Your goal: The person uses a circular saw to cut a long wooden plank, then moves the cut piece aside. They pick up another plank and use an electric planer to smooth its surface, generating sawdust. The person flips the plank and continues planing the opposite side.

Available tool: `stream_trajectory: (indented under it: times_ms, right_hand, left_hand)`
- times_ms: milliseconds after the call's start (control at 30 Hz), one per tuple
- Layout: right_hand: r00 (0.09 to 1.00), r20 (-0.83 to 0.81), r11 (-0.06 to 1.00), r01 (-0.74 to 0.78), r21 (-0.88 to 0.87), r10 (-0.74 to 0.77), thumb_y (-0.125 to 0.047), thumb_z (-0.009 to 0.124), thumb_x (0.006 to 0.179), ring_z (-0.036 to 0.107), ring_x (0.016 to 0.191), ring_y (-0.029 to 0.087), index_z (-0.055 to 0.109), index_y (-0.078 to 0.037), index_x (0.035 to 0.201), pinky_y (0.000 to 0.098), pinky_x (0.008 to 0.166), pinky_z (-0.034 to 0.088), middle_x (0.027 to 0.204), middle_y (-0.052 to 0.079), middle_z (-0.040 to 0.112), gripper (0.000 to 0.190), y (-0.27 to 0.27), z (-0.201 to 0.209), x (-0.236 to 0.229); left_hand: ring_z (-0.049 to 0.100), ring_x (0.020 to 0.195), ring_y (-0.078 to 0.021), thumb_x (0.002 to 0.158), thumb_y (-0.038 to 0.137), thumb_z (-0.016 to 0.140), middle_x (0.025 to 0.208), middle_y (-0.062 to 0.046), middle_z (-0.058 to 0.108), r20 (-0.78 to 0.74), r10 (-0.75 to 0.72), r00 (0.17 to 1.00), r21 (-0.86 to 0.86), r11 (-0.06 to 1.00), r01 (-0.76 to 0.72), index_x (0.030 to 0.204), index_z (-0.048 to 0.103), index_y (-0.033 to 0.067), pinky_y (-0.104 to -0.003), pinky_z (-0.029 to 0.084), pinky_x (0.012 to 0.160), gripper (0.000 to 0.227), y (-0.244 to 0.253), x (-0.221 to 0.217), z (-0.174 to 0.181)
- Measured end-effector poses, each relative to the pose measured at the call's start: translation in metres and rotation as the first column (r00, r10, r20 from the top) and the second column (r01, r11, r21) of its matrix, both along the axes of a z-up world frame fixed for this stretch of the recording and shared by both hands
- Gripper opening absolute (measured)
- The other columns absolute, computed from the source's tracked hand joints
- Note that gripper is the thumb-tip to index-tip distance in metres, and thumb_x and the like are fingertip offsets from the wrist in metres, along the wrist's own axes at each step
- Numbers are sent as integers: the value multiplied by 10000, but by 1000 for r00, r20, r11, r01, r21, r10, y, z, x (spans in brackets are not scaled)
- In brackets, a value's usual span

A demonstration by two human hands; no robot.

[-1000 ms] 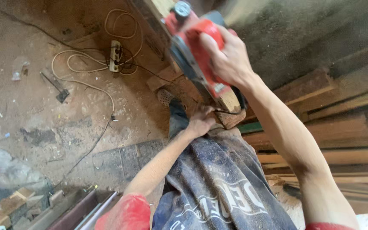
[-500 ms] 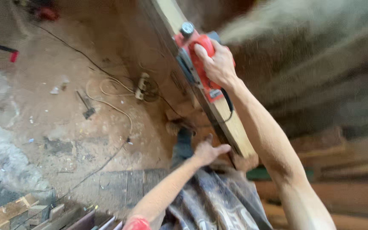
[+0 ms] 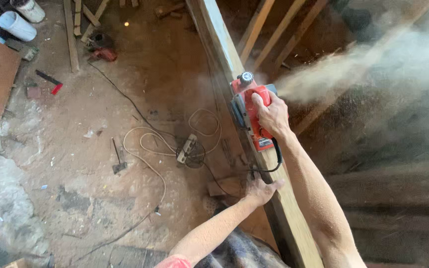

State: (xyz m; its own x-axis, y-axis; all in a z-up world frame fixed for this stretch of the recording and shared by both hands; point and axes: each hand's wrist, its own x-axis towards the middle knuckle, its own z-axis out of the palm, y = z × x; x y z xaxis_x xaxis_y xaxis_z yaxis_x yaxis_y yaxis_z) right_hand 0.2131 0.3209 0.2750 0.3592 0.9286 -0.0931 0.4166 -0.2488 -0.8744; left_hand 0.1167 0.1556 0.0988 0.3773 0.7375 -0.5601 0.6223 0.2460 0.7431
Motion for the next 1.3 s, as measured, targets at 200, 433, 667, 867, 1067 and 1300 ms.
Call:
stream_trajectory:
  times_ms: [200,433,667,867,1067,1300]
  right_hand:
    - [998,-57,1000,25,8,-24,-424,667,955,644,625,127,697,-94,1240,325,597,543,739,55,691,437,74,-5,-5]
    - [999,25,998,25,53,-26,-454,679,936,699,761,206,712,-101,1234,376,723,559,872,120,734,463,139,-14,-9]
    - [989,130,997,58,58,-65,-452,678,900,738,946,305,714,-110,1230,422,877,550,1007,189,760,477,208,-26,-11]
    - [991,125,987,21,160,-41,-455,670,909,739,952,312,715,-67,1209,416,883,550,1009,199,761,492,269,-35,-15]
    - [992,118,992,29,122,-44,-507,645,906,738,929,339,711,-54,1165,424,871,554,1007,217,755,526,357,-35,-23]
    - [998,63,975,16,221,-30,-540,534,964,706,1057,376,697,-51,1186,440,946,519,1087,239,739,562,486,-63,-25]
  left_hand:
    - [64,1562,-423,687,819,609,1697,-254,80,-41,33,999,17,999,-32,1623,34,-29,-484,67,1262,1388,95,-4,1]
    - [122,1542,-427,702,817,641,1679,-258,145,-31,100,995,80,992,-97,1609,98,-15,-489,159,1238,1345,183,-4,6]
    - [497,1391,-358,634,745,693,1507,-156,534,71,66,995,304,949,-84,1484,512,204,-472,369,1163,1024,268,-18,22]
    - [481,1418,-350,503,795,772,1527,-224,503,-78,-92,993,-40,995,89,1497,478,34,-413,399,1164,1286,307,-24,21]
    - [440,1427,-397,506,861,783,1540,-328,395,-146,-261,954,-224,948,225,1517,296,-139,-431,391,1159,1502,319,-23,9]
    - [506,1377,-377,463,867,759,1458,-320,495,-72,-278,958,-345,908,237,1483,370,-135,-408,439,1135,1482,329,-35,26]
